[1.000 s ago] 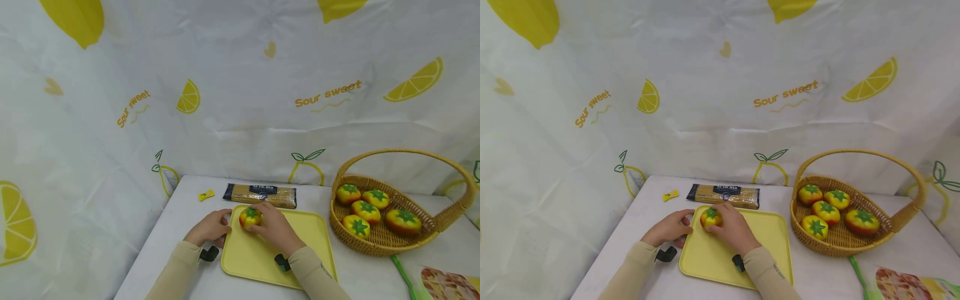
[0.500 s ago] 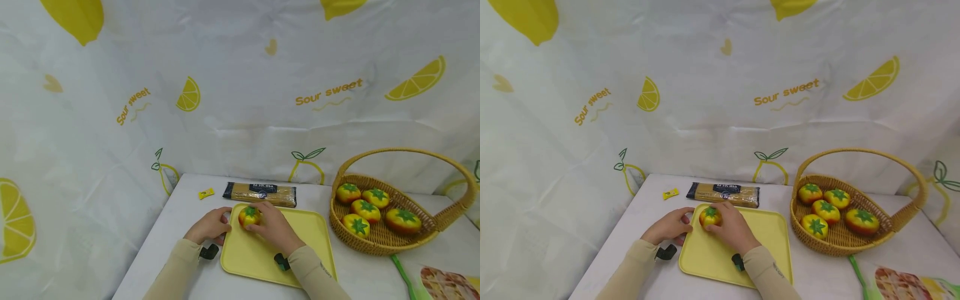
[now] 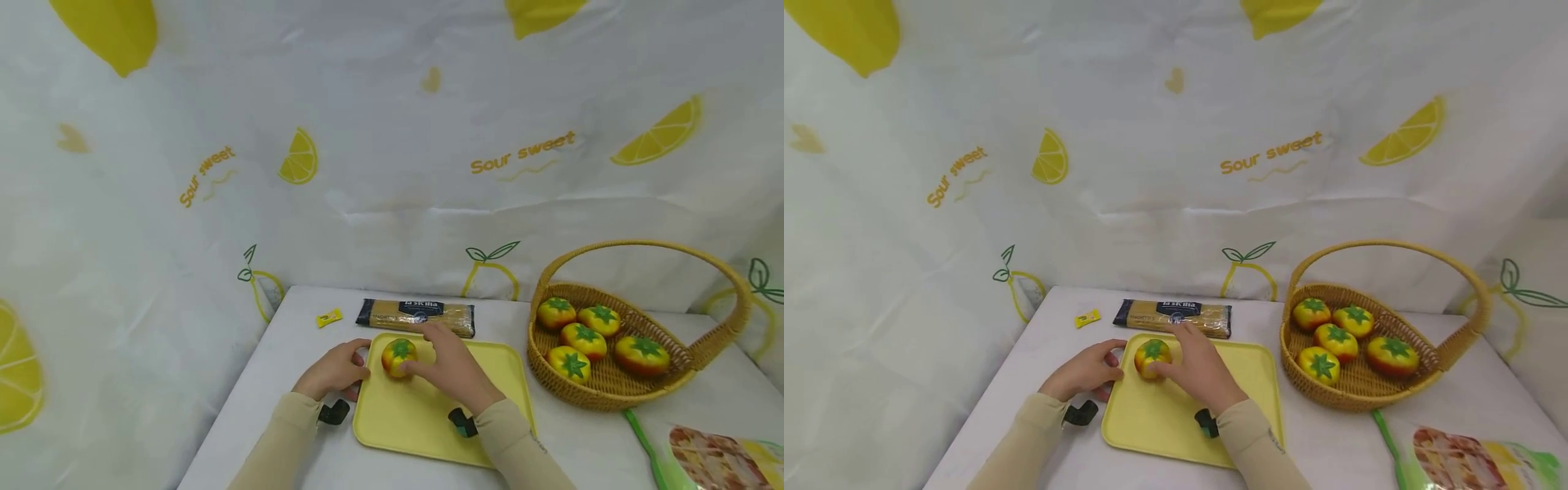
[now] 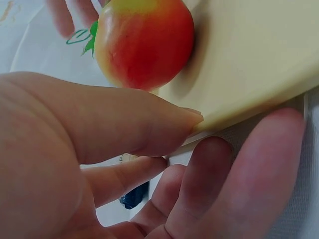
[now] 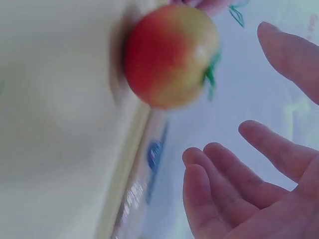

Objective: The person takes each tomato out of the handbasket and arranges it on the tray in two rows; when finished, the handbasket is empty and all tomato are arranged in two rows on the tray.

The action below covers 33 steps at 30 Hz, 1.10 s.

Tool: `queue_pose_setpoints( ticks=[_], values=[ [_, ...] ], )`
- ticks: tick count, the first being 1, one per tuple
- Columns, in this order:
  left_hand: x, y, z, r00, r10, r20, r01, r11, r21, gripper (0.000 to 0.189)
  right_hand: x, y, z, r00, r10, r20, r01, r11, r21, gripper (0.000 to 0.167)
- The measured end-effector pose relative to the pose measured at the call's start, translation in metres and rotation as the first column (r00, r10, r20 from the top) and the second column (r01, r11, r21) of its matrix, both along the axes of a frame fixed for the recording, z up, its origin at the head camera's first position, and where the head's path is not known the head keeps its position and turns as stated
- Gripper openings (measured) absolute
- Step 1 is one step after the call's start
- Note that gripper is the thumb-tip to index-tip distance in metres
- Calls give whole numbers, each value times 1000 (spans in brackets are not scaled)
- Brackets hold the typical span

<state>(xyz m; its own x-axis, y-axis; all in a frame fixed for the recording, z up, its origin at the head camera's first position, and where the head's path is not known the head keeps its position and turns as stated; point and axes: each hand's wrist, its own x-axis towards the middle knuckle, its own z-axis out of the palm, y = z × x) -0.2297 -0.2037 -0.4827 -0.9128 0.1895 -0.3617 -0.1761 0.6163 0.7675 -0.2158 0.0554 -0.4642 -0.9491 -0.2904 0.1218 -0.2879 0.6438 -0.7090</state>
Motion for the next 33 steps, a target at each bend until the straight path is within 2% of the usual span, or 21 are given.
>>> queue_pose_setpoints(
  ticks=[3,8,17,23,28,33],
  values=[
    [1,-3,0,1000,9,-1,-9,1000,-11,69,5,18,10,999,-6,-44,6,1000,14,72],
    [2,-9,3,1000,13,-1,-13,999,-45,69,15,60,22,992,-42,-116,53,994,99,68],
    [3,-13,7,1000,20,12,-19,996,-83,70,31,142,36,959,-214,-183,244,957,157,59],
    [2,-9,7,1000,9,19,-8,997,-73,70,38,178,33,944,-301,-133,322,929,181,65],
    [2,-5,4,1000,4,22,-3,997,-82,70,42,190,33,935,-351,-58,355,914,198,71],
    [2,1,3,1000,-7,21,8,998,-66,70,45,198,31,917,-397,-40,395,888,235,71]
  ],
)
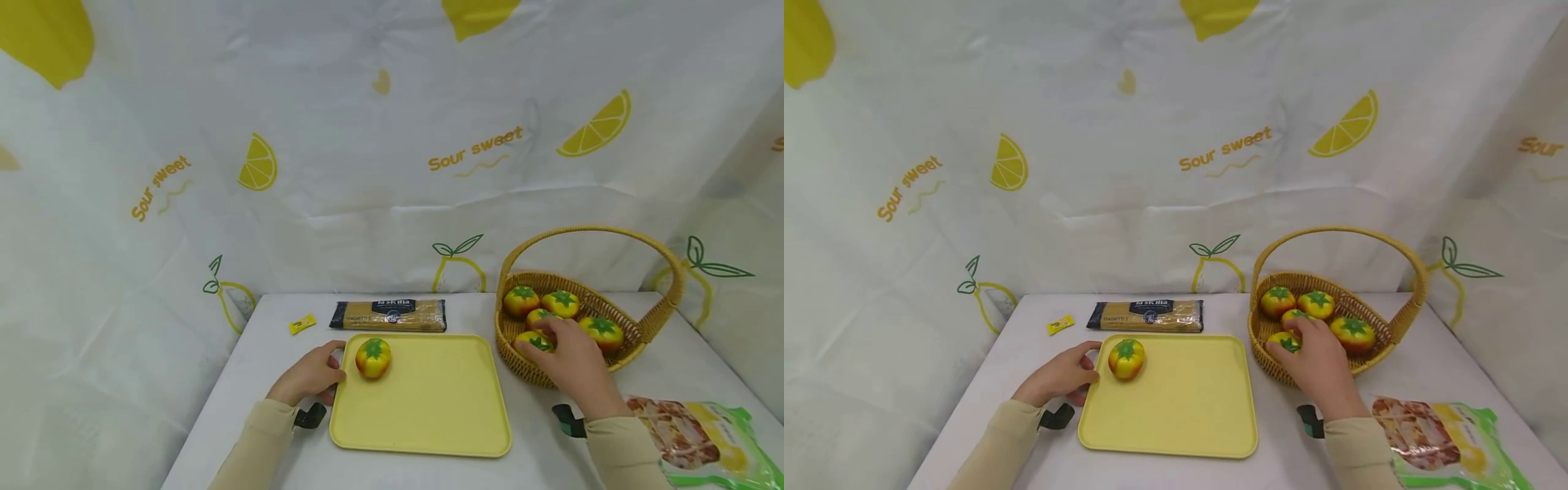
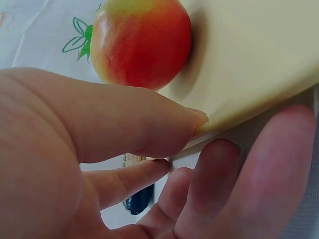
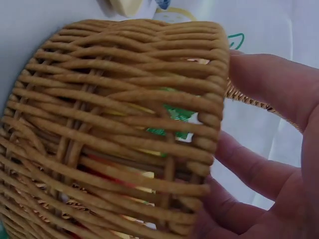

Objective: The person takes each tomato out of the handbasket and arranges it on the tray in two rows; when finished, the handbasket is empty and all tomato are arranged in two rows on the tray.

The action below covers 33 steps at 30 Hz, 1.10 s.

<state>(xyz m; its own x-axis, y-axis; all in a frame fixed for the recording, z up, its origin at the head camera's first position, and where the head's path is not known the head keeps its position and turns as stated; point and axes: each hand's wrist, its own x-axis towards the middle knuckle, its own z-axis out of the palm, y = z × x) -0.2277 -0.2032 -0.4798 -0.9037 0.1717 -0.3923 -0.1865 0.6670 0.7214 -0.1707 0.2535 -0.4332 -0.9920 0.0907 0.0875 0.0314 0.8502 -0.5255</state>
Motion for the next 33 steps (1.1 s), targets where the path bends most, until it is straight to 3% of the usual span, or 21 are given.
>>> queue_pose_setpoints(
  ticks=[19,27,33],
  values=[
    [1,3,-1,1000,4,-4,-4,1000,0,70,-9,12,-8,988,-108,112,99,992,84,95],
    [0,2,1,1000,-1,-12,1,1000,6,70,-13,16,-7,985,-81,152,73,996,58,97],
    [0,2,1,1000,4,-10,-4,1000,-3,69,-11,17,-2,991,-46,128,39,998,51,98]
  ],
)
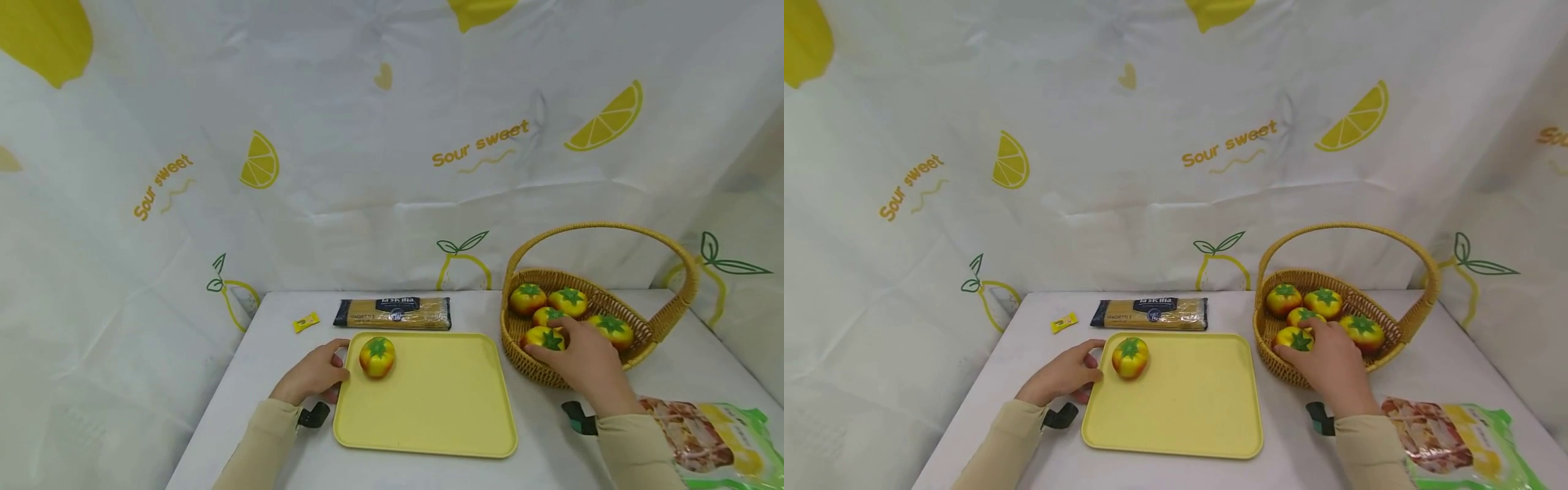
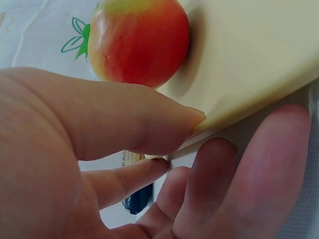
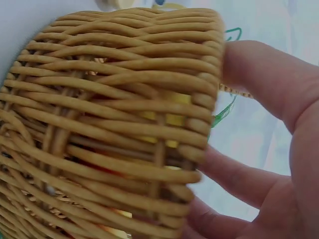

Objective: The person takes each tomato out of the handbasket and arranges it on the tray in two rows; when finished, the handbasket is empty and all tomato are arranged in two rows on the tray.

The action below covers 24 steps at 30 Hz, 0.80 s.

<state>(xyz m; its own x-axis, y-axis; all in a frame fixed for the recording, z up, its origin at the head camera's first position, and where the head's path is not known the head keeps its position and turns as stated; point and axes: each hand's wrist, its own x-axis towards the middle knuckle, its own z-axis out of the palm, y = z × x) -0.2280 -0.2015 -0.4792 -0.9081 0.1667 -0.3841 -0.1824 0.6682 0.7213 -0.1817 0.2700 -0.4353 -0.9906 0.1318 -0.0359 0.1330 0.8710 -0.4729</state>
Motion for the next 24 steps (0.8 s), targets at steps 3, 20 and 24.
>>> queue_pose_setpoints(
  ticks=[3,20,24],
  values=[
    [0,0,0,1000,2,1,-2,1000,-4,69,2,-1,4,1000,14,-21,-14,1000,-10,94],
    [1,1,2,1000,5,0,-5,999,-33,69,8,-8,16,994,51,-92,-49,999,22,84],
    [0,2,2,1000,1,2,-1,1000,-24,69,11,-15,20,987,84,-138,-84,996,2,82]
  ],
)
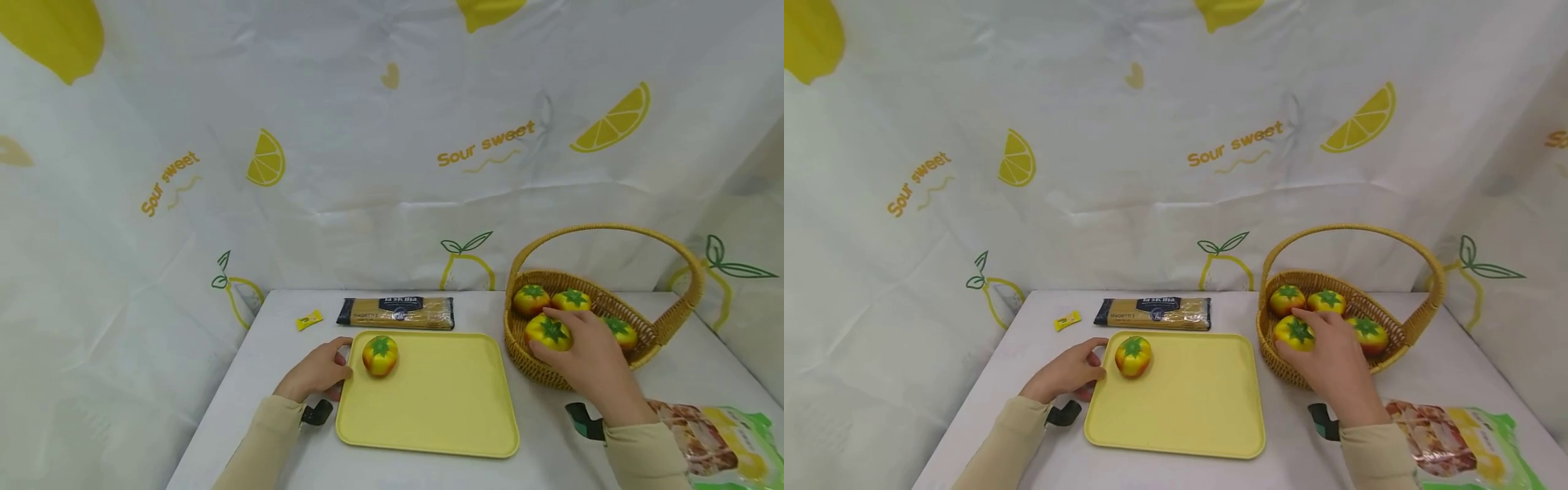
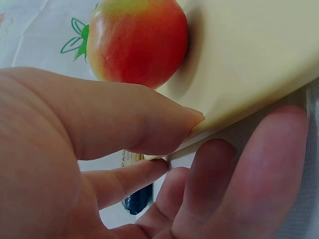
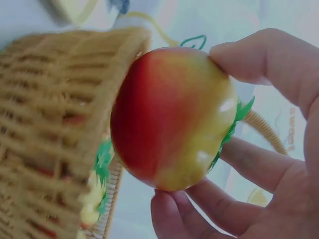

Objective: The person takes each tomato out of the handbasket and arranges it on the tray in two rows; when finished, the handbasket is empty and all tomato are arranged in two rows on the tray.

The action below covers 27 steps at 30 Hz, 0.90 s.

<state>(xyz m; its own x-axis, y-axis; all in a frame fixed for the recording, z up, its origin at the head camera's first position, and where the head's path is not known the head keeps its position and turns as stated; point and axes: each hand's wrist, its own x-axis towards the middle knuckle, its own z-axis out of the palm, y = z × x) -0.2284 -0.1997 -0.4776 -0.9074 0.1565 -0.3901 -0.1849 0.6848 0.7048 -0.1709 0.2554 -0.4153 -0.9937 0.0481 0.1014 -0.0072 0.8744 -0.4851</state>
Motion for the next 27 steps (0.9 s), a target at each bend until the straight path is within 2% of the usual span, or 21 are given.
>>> queue_pose_setpoints(
  ticks=[6,10,14,20,27],
  values=[
    [-3,0,-4,1000,-7,-1,7,1000,10,69,1,-18,2,994,68,-86,-72,996,-46,77],
    [-4,-1,-5,1000,-9,-3,9,1000,9,70,-3,-38,1,984,122,-129,-132,989,-72,70],
    [-3,-2,-5,1000,-1,0,1,1000,3,70,-12,-65,-5,976,174,-130,-186,979,-86,64],
    [-3,-2,-3,1000,1,-4,-1,1000,14,70,-27,-102,-24,966,239,-95,-250,959,-130,62],
    [-3,-1,-4,1000,-5,-9,5,1000,21,70,-39,-129,-45,959,281,-43,-284,949,-140,61]
  ],
)
